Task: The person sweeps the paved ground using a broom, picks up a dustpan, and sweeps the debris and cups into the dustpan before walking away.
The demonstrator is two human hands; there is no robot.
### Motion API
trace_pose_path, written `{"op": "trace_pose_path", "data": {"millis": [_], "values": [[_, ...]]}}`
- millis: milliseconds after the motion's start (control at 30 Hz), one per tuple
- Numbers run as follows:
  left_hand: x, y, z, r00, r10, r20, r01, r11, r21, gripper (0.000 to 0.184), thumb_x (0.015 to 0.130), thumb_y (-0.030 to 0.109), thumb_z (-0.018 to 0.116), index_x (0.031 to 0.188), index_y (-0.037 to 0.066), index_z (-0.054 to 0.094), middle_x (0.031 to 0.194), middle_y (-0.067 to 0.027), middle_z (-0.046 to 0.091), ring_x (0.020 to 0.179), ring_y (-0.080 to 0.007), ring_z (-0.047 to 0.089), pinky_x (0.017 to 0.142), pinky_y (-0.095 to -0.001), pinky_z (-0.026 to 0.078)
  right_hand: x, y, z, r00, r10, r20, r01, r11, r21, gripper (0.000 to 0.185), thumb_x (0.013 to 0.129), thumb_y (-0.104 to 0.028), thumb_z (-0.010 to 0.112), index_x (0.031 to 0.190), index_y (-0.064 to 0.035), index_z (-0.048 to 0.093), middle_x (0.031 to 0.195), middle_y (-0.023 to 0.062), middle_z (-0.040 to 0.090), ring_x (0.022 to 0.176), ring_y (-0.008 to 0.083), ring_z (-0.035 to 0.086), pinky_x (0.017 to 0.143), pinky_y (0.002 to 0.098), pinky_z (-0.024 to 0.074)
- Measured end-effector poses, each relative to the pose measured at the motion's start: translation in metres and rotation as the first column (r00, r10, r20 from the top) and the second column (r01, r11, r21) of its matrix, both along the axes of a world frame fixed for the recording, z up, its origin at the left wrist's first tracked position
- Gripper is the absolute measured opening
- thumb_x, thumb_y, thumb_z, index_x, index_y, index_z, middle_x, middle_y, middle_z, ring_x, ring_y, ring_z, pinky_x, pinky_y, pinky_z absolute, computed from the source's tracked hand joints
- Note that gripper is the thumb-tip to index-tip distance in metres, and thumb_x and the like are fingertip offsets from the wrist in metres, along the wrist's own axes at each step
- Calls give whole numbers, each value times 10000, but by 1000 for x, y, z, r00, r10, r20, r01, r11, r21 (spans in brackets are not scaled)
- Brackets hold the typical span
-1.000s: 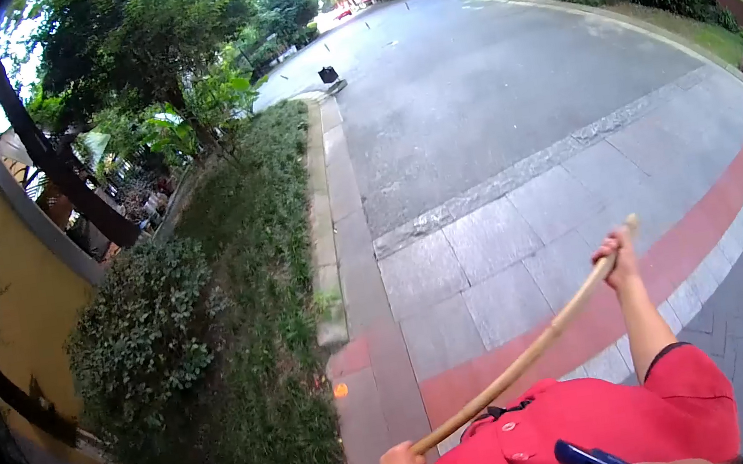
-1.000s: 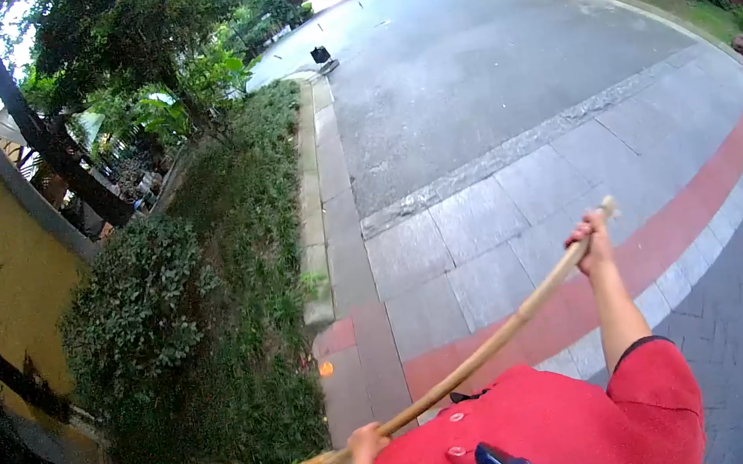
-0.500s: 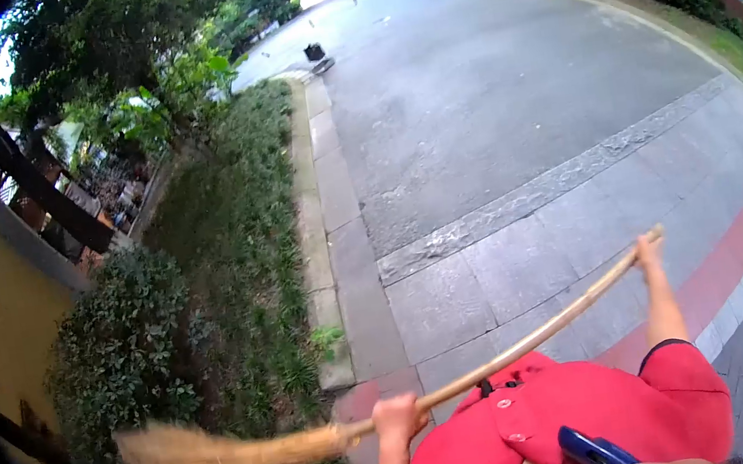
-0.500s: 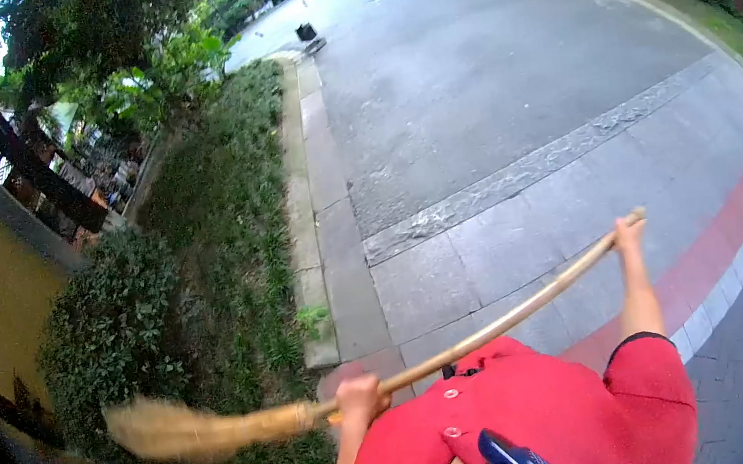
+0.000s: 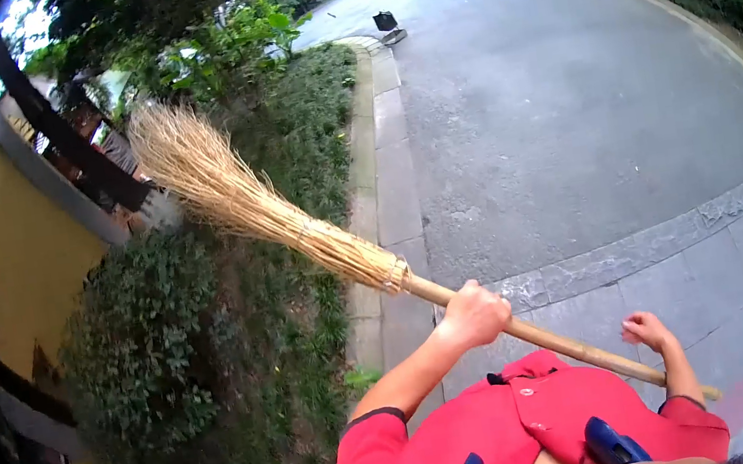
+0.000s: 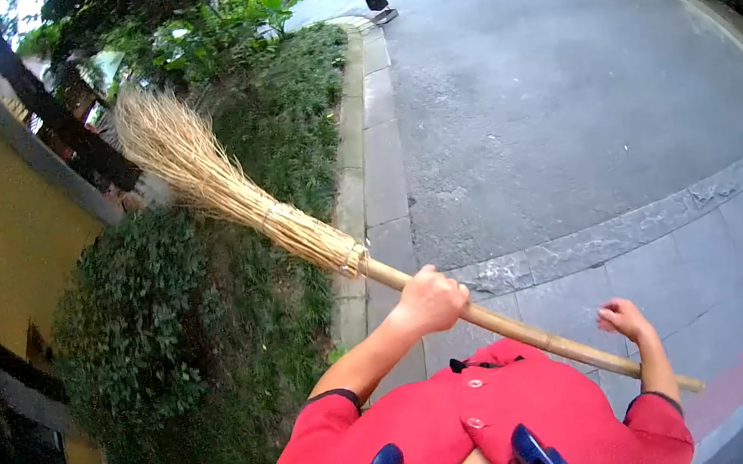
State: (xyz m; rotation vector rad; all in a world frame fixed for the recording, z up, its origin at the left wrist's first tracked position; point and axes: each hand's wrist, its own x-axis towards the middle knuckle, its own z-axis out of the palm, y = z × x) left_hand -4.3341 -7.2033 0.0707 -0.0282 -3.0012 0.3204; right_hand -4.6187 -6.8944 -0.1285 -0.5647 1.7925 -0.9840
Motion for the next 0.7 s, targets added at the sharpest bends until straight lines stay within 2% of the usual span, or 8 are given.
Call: {"op": "trace_pose_path", "data": {"millis": [167, 300, 467, 533, 600, 633, 667, 700], "values": [[-89, -81, 3, 970, -241, -14, 241, 970, 0, 86, 669, 190, 563, 596, 145, 553, 564, -45, 595, 531, -210, 605, 660, -374, 468, 4, -244, 115, 676, 274, 684, -16, 933, -358, 569, 909, -446, 438, 1321, -61, 364, 1161, 185, 538, 1054, 295, 552, 899, 424, 456], [-171, -130, -38, 897, -432, 89, 428, 902, 65, 111, 635, 208, 577, 562, 126, 562, 573, -52, 599, 545, -187, 606, 524, -370, 453, -9, -419, 136, 413, 478, 775, -148, 875, -461, 655, 892, -514, 403, 1340, -43, 322, 1184, 227, 508, 1086, 336, 526, 943, 445, 412], [-256, -254, -43, 752, -537, 382, 478, 843, 246, 123, 707, 197, 537, 699, 86, 589, 673, -60, 628, 630, -216, 622, 561, -376, 465, -57, -573, 121, 706, 205, 678, -122, 978, -168, 259, 841, -267, 617, 960, -55, 528, 723, 51, 588, 597, 118, 562, 526, 238, 492], [-290, -319, -81, 776, -630, 13, 537, 671, 511, 77, 728, 154, 547, 718, 90, 588, 733, -90, 612, 728, -240, 619, 617, -362, 465, -97, -619, 95, 488, -2, 873, 21, 1000, -10, 207, 812, -228, 662, 872, -72, 541, 664, 19, 570, 552, 79, 530, 473, 215, 465], [-299, -382, -40, 687, -693, -218, 563, 318, 763, 196, 779, 67, 479, 956, 34, 558, 1016, -130, 582, 1011, -292, 549, 854, -401, 424, -116, -641, 95, 532, -204, 822, 259, 963, 71, 162, 825, -197, 647, 827, -85, 529, 608, -13, 523, 470, 51, 477, 430, 194, 436], [-300, -430, 10, 671, -688, -277, 729, 541, 420, 191, 783, 73, 493, 957, 39, 561, 1024, -113, 587, 1030, -282, 541, 871, -396, 422, -144, -651, 69, 457, -179, 871, 262, 963, 61, 167, 829, -198, 643, 833, -83, 522, 603, -13, 513, 466, 49, 472, 425, 196, 434], [-297, -477, 46, 938, -339, -78, 306, 697, 649, 167, 764, 78, 520, 914, 61, 591, 1033, -99, 594, 1023, -276, 550, 883, -383, 428, -172, -656, 44, 380, -157, 912, 274, 960, 51, 173, 832, -200, 639, 838, -80, 514, 599, -13, 504, 461, 47, 467, 421, 198, 432], [-291, -533, 86, 897, -335, -288, 417, 857, 304, 172, 760, 93, 531, 905, 76, 622, 1059, -94, 599, 1020, -281, 556, 883, -389, 436, -190, -658, 68, 280, -315, 907, 347, 914, 210, 177, 841, -209, 626, 853, -82, 504, 598, -9, 498, 449, 49, 455, 405, 210, 430]]}}
